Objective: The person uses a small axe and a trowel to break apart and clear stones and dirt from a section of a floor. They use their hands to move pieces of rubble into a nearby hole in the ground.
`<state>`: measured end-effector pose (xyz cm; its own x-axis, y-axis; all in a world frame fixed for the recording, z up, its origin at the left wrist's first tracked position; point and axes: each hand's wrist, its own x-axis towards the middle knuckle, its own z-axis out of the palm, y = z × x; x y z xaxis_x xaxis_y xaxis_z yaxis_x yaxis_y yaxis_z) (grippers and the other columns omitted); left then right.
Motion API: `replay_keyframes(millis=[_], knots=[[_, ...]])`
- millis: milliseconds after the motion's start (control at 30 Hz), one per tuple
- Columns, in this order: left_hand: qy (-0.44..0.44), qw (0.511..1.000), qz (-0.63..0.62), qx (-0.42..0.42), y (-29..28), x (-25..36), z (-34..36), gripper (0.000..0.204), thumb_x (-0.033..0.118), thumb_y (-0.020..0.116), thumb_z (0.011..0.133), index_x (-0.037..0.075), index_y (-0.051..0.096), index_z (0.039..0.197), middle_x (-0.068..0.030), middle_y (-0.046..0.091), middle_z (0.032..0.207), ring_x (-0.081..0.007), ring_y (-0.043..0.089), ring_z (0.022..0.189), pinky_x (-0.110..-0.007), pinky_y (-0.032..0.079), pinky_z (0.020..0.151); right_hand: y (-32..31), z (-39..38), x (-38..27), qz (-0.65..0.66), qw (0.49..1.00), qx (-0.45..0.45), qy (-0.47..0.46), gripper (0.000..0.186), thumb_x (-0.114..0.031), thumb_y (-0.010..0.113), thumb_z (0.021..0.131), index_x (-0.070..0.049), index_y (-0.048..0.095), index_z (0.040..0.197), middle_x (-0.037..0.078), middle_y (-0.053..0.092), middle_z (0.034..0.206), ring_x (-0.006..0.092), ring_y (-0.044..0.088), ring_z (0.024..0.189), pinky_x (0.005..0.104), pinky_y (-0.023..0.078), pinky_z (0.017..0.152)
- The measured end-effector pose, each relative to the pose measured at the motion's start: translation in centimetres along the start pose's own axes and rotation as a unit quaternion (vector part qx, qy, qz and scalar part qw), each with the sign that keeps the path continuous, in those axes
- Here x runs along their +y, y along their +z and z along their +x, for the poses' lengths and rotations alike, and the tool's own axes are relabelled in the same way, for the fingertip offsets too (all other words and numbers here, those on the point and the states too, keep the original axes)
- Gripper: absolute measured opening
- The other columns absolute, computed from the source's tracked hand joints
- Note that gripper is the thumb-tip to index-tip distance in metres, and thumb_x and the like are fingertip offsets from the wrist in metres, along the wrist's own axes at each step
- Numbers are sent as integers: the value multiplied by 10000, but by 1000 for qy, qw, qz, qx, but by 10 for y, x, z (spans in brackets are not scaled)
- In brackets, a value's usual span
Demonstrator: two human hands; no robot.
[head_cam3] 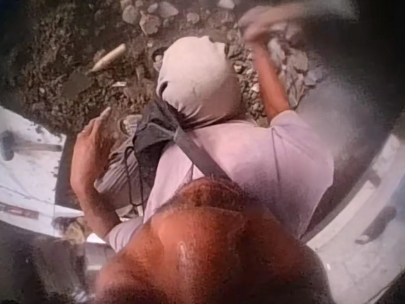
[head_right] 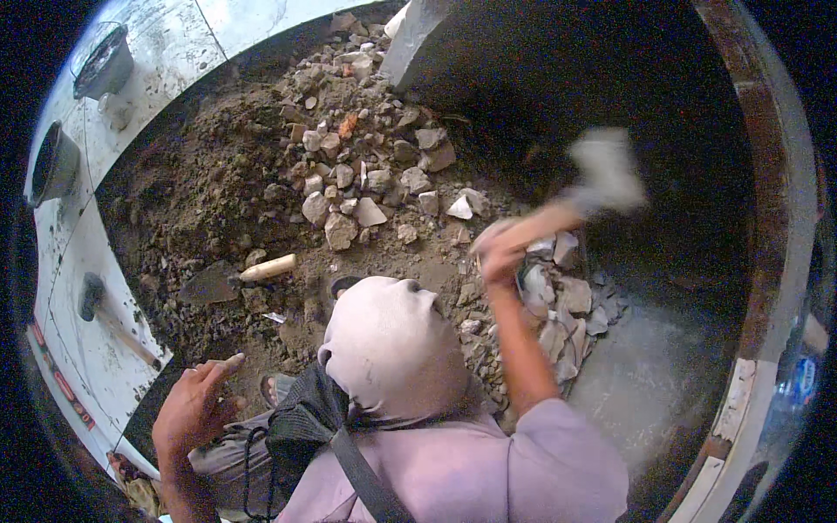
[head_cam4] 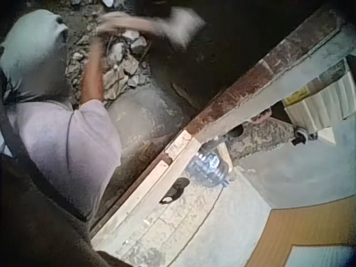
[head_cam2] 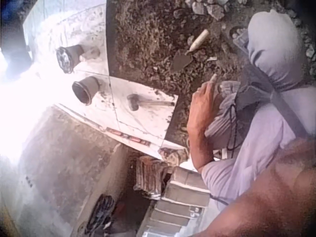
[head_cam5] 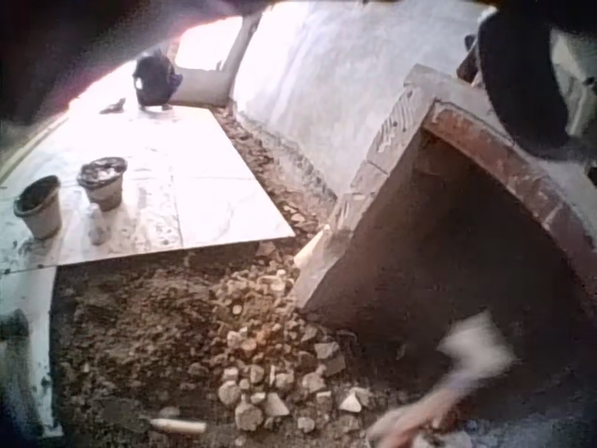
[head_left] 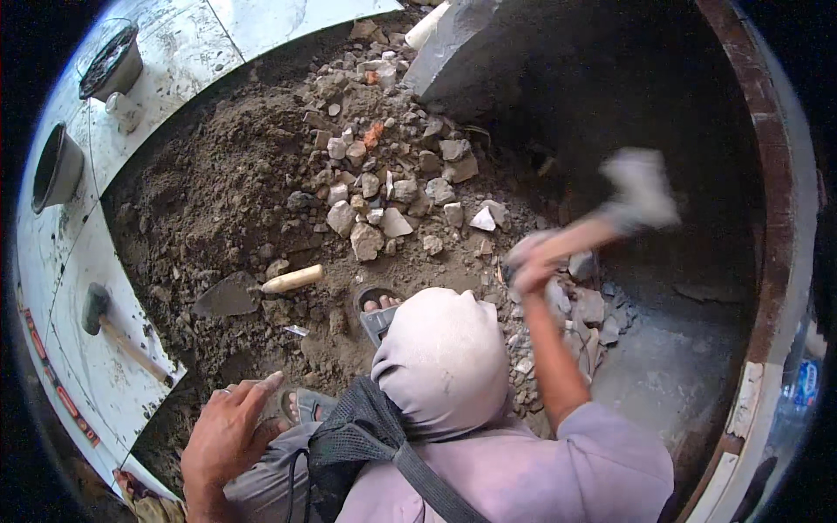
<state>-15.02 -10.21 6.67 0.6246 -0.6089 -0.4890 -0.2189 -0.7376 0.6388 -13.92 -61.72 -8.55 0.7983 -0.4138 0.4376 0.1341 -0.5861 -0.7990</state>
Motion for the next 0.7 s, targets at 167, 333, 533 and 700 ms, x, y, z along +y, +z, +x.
replay_keyframes(millis=[167,333,533,700], knots=[[-19,1000,7,6,-6,1,2,627,152,714,727,82,457,1294,-168,594,1044,-388,554,964,-438,452,835,46,-139,91,107,776,-247,570,177,-218,639,772,-45,651,809,36,630,757,144,585,659,288,445,591],[-19,1000,12,-8,-3,3,-2,615,200,692,761,68,439,1306,-160,580,1059,-363,548,977,-425,426,846,-3,-62,19,-109,933,-235,250,135,-161,598,778,-32,615,812,45,570,666,164,559,561,316,434,523],[-20,999,14,-26,-4,0,5,617,239,690,768,61,438,1303,-159,581,1065,-347,554,979,-414,425,838,-17,61,-49,120,993,-2,4,121,-76,514,785,-33,501,897,51,516,648,148,532,591,269,446,561],[-29,999,-2,-29,-1,3,-1,627,208,707,747,76,449,1303,-160,581,1100,-379,553,991,-432,439,876,25,-68,30,-61,931,-105,346,104,-96,561,767,-30,544,845,59,554,678,154,556,625,306,449,498]])
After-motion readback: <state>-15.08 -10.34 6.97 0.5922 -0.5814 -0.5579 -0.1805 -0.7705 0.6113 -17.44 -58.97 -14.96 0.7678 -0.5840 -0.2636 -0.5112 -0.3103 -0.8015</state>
